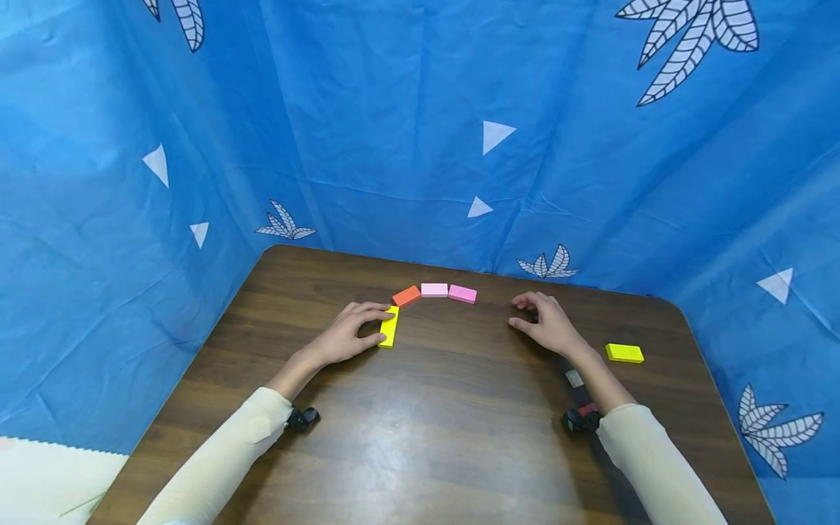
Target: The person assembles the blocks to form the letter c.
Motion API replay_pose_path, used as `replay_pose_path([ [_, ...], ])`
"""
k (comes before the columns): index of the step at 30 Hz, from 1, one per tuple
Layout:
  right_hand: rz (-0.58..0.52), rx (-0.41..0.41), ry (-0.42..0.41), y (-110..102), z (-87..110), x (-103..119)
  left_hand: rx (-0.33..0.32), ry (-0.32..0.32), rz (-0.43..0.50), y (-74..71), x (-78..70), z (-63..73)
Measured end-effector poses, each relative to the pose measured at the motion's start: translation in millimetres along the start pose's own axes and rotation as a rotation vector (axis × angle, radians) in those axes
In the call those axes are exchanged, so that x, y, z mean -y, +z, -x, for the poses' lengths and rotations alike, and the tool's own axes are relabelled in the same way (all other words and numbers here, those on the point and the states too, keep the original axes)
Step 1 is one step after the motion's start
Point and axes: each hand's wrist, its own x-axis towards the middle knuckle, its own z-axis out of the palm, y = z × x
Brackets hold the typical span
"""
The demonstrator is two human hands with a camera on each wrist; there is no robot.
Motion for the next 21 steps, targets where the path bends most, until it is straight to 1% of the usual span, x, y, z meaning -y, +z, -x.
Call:
replay_pose_path([
  [5,0.037,-0.003,0.017,-25,32.3,-14,-0.01,0.003,0.002,0.5,0.3,-1.0],
  [10,0.06,-0.018,0.064,-44,66.8,-24,-0.007,0.005,0.01,0.6,0.4,-2.1],
  [16,0.089,-0.033,0.095,-56,102.0,-33,0.001,0.002,0.01,1.4,0.0,-1.2],
  [21,0.101,-0.025,0.105,-59,124.3,-37,0.003,-0.012,0.009,2.5,0.2,-0.3],
])
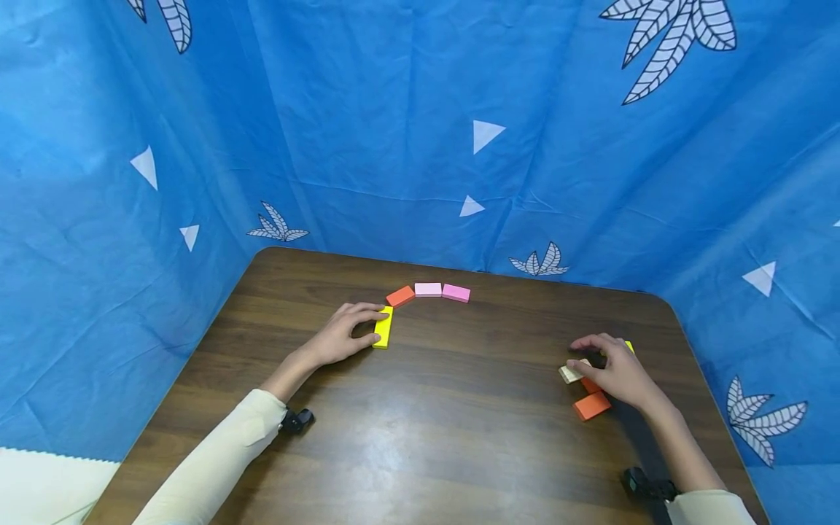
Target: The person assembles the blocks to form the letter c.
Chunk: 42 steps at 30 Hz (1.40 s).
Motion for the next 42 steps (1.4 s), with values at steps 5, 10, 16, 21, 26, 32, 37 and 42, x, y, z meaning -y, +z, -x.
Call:
replay_pose_path([
  [5,0.051,-0.015,0.007,1,12.4,-3,-0.003,0.002,-0.003,0.6,0.9,0.4],
  [10,0.04,0.012,0.046,1,20.3,-3,0.007,0.001,-0.002,1.8,0.8,0.2],
  [16,0.021,0.036,0.056,5,25.9,-3,0.001,-0.002,-0.004,2.3,1.0,2.4],
  [21,0.024,0.022,0.051,7,27.0,-4,0.0,0.001,-0.009,2.0,1.3,4.5],
  [26,0.026,0.006,0.047,7,26.0,-2,-0.007,-0.001,-0.01,1.2,2.1,3.8],
  [32,0.047,-0.017,0.038,8,25.8,-3,-0.003,-0.005,-0.015,1.0,1.3,3.1],
  [37,0.046,-0.007,0.054,8,26.1,-3,0.001,-0.006,-0.012,-0.2,-0.2,2.0],
  [42,0.041,-0.005,0.072,10,27.0,-3,0.004,-0.006,-0.017,-1.0,-1.7,1.3],
])
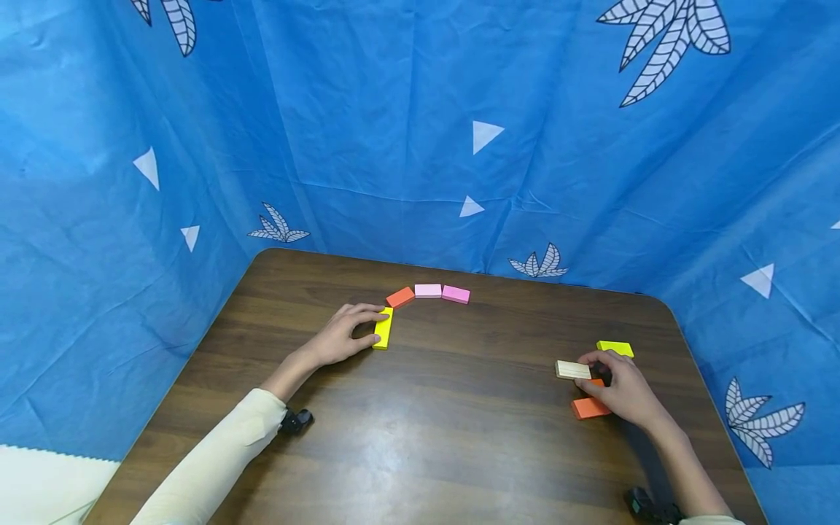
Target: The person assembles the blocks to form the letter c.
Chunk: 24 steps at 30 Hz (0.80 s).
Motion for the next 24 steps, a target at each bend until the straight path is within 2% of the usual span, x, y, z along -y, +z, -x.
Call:
replay_pose_path([
  [7,0.009,-0.016,0.011,1.1,-2.3,-0.2,-0.003,0.002,0.007,0.3,0.2,-0.5],
  [17,-0.004,-0.048,-0.016,3.3,-5.1,5.2,-0.001,-0.004,0.018,0.0,-0.3,0.7],
  [24,-0.029,-0.014,0.006,5.2,-7.0,9.1,-0.001,-0.003,0.021,-0.1,0.2,0.3],
])
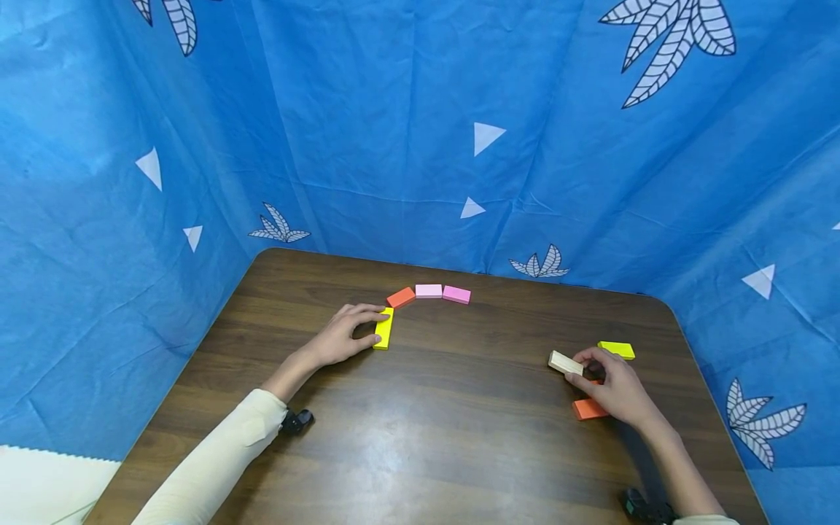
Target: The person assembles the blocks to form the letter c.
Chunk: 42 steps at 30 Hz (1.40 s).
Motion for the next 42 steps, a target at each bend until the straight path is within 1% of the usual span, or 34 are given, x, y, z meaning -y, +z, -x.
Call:
replay_pose_path([
  [9,0.003,-0.02,-0.012,8,-0.8,6,-0.006,0.007,-0.001,2.2,2.2,0.4],
  [18,0.007,-0.015,0.006,13,-1.5,14,-0.009,0.009,-0.005,3.2,2.5,1.0],
  [29,0.026,-0.034,-0.028,22,-2.2,21,-0.009,0.007,-0.003,3.4,0.5,2.8],
  [36,0.029,-0.023,-0.015,28,-3.2,30,-0.011,0.007,-0.005,3.5,-0.3,3.0],
  [42,0.038,-0.029,-0.047,32,-5.7,36,-0.013,0.012,-0.01,3.3,0.8,2.0],
])
